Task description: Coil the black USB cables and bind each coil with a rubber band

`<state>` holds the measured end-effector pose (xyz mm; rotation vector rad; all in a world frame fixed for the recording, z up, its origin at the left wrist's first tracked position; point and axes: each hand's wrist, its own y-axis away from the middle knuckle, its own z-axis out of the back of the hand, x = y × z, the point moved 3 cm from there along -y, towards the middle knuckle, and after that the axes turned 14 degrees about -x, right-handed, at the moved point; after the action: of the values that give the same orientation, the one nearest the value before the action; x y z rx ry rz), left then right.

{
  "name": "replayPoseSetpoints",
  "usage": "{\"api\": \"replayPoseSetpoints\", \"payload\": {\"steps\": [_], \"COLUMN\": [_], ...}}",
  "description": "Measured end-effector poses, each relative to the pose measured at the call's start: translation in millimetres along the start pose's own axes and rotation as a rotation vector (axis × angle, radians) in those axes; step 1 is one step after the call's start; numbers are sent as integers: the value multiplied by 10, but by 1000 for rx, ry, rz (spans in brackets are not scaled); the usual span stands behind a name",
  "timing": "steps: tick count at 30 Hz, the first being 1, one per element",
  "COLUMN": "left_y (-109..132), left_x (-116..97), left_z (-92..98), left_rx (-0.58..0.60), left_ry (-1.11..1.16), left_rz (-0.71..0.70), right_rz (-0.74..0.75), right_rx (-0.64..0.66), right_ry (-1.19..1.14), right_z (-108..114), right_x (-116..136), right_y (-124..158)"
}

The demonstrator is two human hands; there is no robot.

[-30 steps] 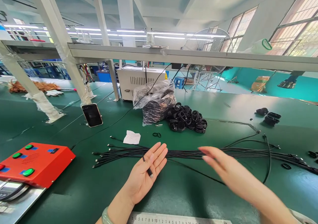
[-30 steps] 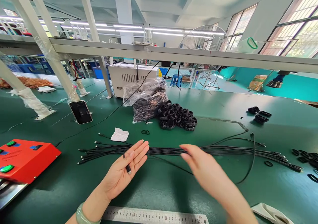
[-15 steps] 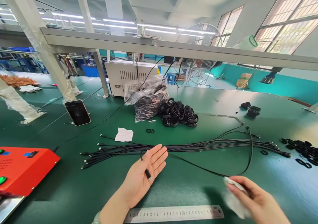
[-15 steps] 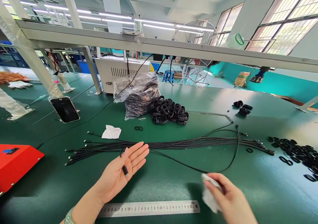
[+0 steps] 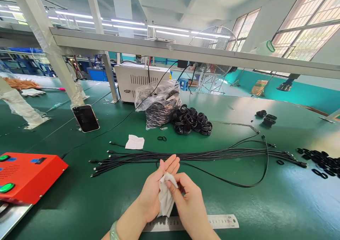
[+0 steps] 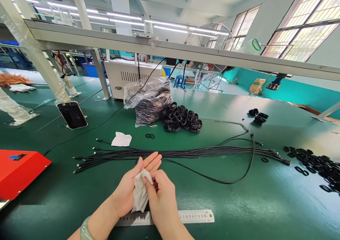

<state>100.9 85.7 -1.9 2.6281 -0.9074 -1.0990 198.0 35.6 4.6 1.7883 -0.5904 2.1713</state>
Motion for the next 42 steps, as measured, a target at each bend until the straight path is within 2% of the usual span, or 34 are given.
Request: {"api": "replayPoseSetpoints", "payload": {"steps": [5, 7, 9, 11, 14, 17, 21, 23, 27, 29, 32, 37, 39, 42], "left_y": [62, 73, 73, 67, 55, 47, 56, 71, 102, 111, 115, 98, 91, 91], "left_x": [-45, -57, -50, -26, 9, -4, -118, -160, -206, -214, -199, -129, -103, -73], "left_z": [-77, -87, -86, -78, -46, -15, 4, -5, -11, -12, -13, 21, 34, 44], "left_rx": [39, 35, 21, -6, -68, -83, -103, -66, 25, 75, 143, 168, 187, 219], "left_ry": [8, 1, -22, -53, -127, -244, -396, -447, -526, -546, -579, -676, -707, -767], "left_rz": [-14, -23, -25, -30, -62, -100, -198, -199, -193, -188, -167, -147, -164, -182], "right_rz": [-353, -440, -499, -500, -385, -267, -275, -280, -283, -328, -490, -729, -722, -577], "right_rx": [-45, -63, -32, 13, 86, 41, -31, -42, -223, -273, -251, -187, -135, -87], "right_ry": [-222, -336, -425, -450, -369, -273, -288, -314, -372, -428, -580, -843, -824, -669], "right_z": [410, 482, 444, 325, 110, 17, 93, 168, 384, 473, 538, 528, 488, 378], "right_x": [-65, -41, -12, 9, 16, -13, -75, -99, -146, -156, -143, -61, -24, 12], "right_y": [-135, -158, -135, -80, 5, 27, -31, -72, -151, -173, -179, -169, -154, -105]}}
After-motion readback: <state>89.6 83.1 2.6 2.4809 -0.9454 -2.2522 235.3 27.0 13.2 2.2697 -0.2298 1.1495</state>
